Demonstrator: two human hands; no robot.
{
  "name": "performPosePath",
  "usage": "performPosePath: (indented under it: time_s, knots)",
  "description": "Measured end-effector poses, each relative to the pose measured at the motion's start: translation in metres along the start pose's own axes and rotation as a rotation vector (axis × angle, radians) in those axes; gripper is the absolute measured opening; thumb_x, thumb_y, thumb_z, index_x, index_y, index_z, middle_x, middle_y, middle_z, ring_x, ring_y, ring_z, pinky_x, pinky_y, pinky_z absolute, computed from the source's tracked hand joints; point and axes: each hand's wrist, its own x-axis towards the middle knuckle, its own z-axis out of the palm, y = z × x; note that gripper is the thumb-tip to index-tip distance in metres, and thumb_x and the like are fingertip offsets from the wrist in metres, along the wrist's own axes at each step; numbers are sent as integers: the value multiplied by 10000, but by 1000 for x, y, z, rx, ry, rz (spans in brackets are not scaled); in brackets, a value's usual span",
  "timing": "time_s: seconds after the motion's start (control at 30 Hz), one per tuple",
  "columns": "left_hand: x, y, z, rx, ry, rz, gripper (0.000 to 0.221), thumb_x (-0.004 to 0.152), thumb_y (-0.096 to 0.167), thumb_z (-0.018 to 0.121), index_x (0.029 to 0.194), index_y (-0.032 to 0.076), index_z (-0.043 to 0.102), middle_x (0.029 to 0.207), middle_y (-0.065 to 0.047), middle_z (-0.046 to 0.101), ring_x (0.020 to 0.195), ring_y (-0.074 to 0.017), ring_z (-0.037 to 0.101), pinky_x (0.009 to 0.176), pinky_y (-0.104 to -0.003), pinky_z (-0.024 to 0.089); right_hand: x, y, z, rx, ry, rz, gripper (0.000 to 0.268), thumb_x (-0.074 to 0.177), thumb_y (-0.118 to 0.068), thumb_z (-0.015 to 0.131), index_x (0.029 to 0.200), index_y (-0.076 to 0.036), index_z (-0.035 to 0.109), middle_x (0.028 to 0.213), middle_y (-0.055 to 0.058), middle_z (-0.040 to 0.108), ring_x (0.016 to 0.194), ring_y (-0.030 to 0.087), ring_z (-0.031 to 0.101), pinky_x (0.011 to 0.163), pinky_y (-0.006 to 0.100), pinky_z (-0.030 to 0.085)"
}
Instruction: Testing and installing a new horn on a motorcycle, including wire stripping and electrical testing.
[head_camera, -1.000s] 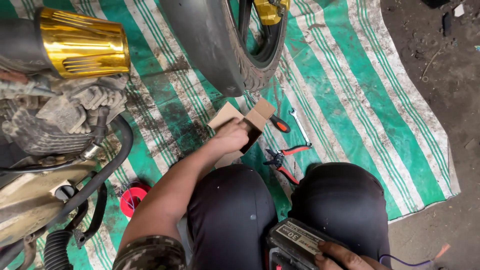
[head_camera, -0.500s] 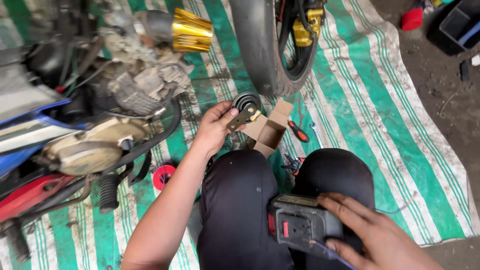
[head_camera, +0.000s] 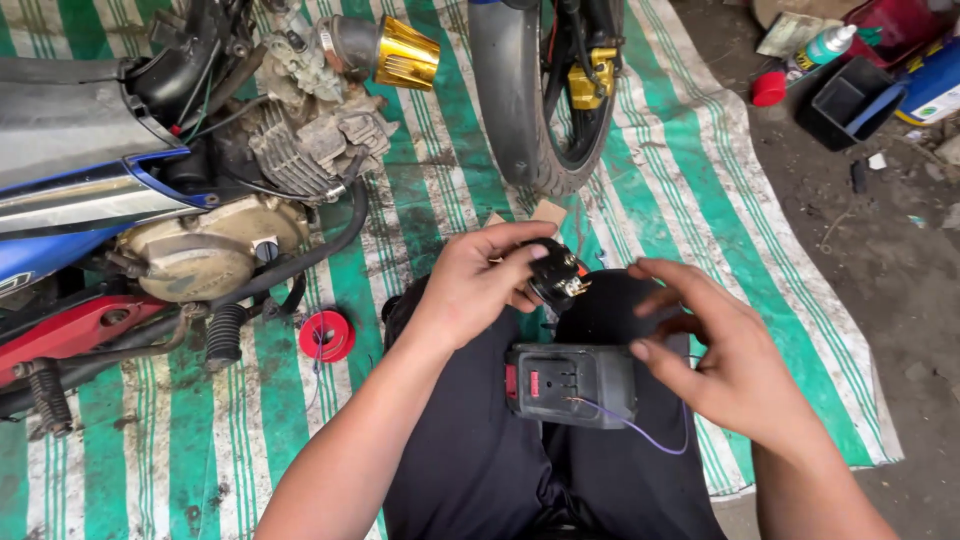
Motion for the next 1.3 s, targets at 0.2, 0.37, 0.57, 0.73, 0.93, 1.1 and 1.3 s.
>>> performPosePath:
  time_s: [0.2,0.37,0.57,0.73,0.93,1.1,1.3]
  knots:
    - [-24,44,46,556,21,54,385,892,269,754,1217,99,870,666,-17,761,527,-118,652,487,-277,506,28,-19,11,-193,-84,-216,986,649,-280,1023,1520,-39,628,1259,94,760,959,217,735,813,338,616]
    - [-17,24,35,486,27,184,583,969,473,727,1335,24,802,740,-53,776,647,-167,723,543,-339,565,45,30,14,139,-50,-171,654,747,-63,959,1363,-19,744,1142,102,802,1027,191,737,872,349,612]
    - [-24,-53,8,390,15,220,413,1050,440,743,1366,184,817,1012,-115,835,980,-276,821,755,-411,667,35,85,28,783,-95,32,687,813,-153,929,1417,78,697,1050,154,779,858,130,732,699,270,627]
    - [-48,-65,7,312,-117,154,572,1096,444,671,1517,57,698,1259,-322,786,1229,-504,746,952,-541,663,29,98,38,608,-157,52,677,753,-189,971,1353,46,763,1014,165,841,930,151,752,831,301,604]
    - [-47,-89,3,251,-155,208,529,1100,297,722,1570,64,654,1278,-287,797,1308,-418,714,988,-544,644,22,103,48,465,-144,112,501,842,-199,931,1284,7,815,1023,104,834,939,123,693,849,247,499]
    - [-43,-98,4,258,-143,196,449,1113,310,699,1510,101,710,1262,-232,817,1298,-358,740,1001,-502,636,16,96,52,417,-101,110,501,853,-204,934,1301,-10,821,1022,112,833,931,130,693,813,241,482]
    - [-45,-96,4,265,-142,199,454,1119,301,687,1520,89,697,1282,-250,804,1334,-368,714,1029,-518,618,13,83,53,390,-109,118,504,875,-186,917,1331,0,809,1047,149,838,944,163,713,828,275,508]
